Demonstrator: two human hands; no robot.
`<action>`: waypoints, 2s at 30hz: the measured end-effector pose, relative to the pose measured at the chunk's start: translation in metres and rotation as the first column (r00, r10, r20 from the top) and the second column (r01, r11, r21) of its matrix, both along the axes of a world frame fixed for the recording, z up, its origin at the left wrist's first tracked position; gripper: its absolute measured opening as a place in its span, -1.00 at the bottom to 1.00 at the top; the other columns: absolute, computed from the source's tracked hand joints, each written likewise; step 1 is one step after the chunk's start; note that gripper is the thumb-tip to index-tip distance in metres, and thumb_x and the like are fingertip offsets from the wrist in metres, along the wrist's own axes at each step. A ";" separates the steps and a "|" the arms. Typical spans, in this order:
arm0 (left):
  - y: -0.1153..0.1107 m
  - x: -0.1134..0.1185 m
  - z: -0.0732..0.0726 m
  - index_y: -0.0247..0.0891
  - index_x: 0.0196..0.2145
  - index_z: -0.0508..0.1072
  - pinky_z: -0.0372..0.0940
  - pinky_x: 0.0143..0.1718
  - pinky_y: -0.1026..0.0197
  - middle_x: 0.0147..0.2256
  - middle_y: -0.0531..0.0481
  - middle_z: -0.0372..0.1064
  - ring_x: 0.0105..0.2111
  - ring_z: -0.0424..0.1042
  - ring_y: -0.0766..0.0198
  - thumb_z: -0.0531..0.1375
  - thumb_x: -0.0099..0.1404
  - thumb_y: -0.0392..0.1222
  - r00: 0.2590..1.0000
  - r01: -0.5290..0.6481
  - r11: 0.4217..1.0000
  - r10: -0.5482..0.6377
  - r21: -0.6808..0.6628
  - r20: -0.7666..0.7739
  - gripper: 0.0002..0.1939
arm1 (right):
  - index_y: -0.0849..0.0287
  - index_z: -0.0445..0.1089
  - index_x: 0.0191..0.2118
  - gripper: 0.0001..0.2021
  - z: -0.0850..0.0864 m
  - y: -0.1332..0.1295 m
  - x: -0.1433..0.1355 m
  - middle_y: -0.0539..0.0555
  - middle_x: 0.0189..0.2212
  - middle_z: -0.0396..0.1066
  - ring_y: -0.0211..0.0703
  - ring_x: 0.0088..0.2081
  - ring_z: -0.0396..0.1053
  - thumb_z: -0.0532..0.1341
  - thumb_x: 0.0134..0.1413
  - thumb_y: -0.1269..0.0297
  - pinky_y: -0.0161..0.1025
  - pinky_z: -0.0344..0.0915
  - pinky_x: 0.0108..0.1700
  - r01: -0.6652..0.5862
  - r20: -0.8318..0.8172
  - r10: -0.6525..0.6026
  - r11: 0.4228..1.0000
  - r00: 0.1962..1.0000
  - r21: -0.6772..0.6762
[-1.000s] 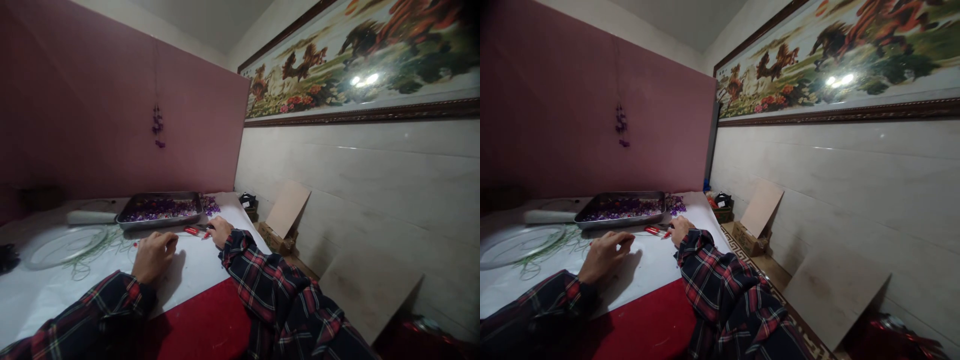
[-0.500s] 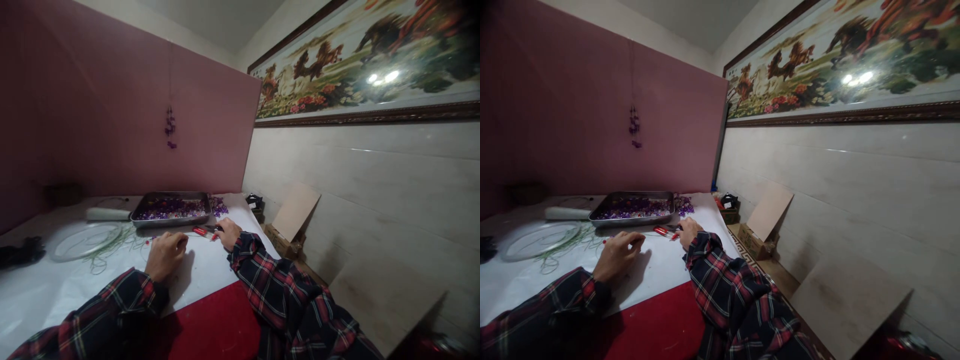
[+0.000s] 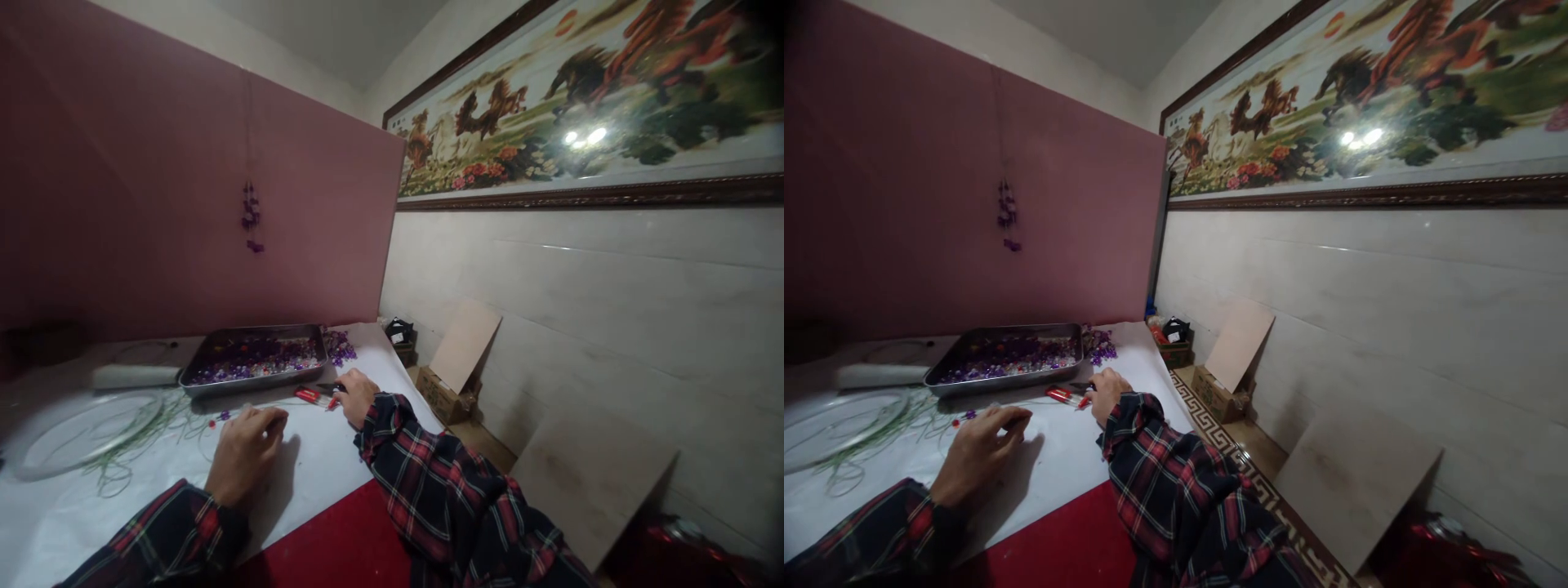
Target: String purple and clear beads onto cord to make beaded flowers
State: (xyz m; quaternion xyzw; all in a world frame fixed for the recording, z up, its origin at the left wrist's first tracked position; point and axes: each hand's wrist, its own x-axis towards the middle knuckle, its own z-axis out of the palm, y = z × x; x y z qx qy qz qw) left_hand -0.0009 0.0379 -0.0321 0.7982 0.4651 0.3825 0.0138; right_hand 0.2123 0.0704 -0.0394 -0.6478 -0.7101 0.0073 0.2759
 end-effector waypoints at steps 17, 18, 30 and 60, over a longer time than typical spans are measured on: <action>-0.010 0.011 -0.020 -0.14 -0.41 0.50 0.26 -0.29 0.06 -0.41 -0.06 0.48 -0.40 0.43 0.14 0.11 0.22 -0.17 0.991 0.077 0.995 -0.069 0.068 -0.111 -0.83 | 0.09 0.38 0.00 -0.64 0.006 -0.012 -0.006 0.09 -0.10 0.37 -0.05 -0.11 0.38 0.25 0.05 0.17 -0.17 0.26 -0.09 0.023 -0.083 -0.022 1.000 0.996 0.006; -0.011 0.011 -0.018 -0.14 -0.41 0.50 0.27 -0.30 0.07 -0.41 -0.05 0.48 -0.39 0.43 0.14 0.10 0.22 -0.17 0.992 0.082 0.996 -0.077 0.045 -0.095 -0.83 | 0.10 0.37 0.00 -0.63 0.006 -0.012 -0.006 0.09 -0.10 0.36 -0.05 -0.12 0.38 0.26 0.05 0.16 -0.17 0.26 -0.10 0.017 -0.089 -0.016 1.000 0.996 0.007; -0.016 0.012 -0.009 -0.11 -0.48 0.49 0.28 -0.37 0.09 -0.50 0.00 0.45 -0.46 0.43 0.16 0.11 0.23 -0.11 0.997 0.073 0.988 -0.071 -0.140 0.017 -0.80 | 0.09 0.39 -0.06 -0.67 0.002 -0.010 -0.005 0.06 -0.14 0.39 -0.09 -0.15 0.38 0.30 0.00 0.24 -0.22 0.24 -0.14 0.021 -0.142 -0.017 0.999 0.990 0.026; 0.038 -0.078 0.007 -0.28 -0.38 0.58 0.26 -0.26 -0.01 -0.36 -0.23 0.54 -0.30 0.41 -0.06 0.05 0.16 -0.18 0.897 -0.442 0.891 0.441 -0.104 -0.036 -0.70 | 0.20 0.47 -0.23 -0.84 0.001 -0.009 -0.001 0.14 -0.22 0.37 0.01 -0.12 0.29 0.28 0.00 0.46 -0.09 0.26 -0.05 -0.059 -0.170 0.093 0.979 0.981 0.194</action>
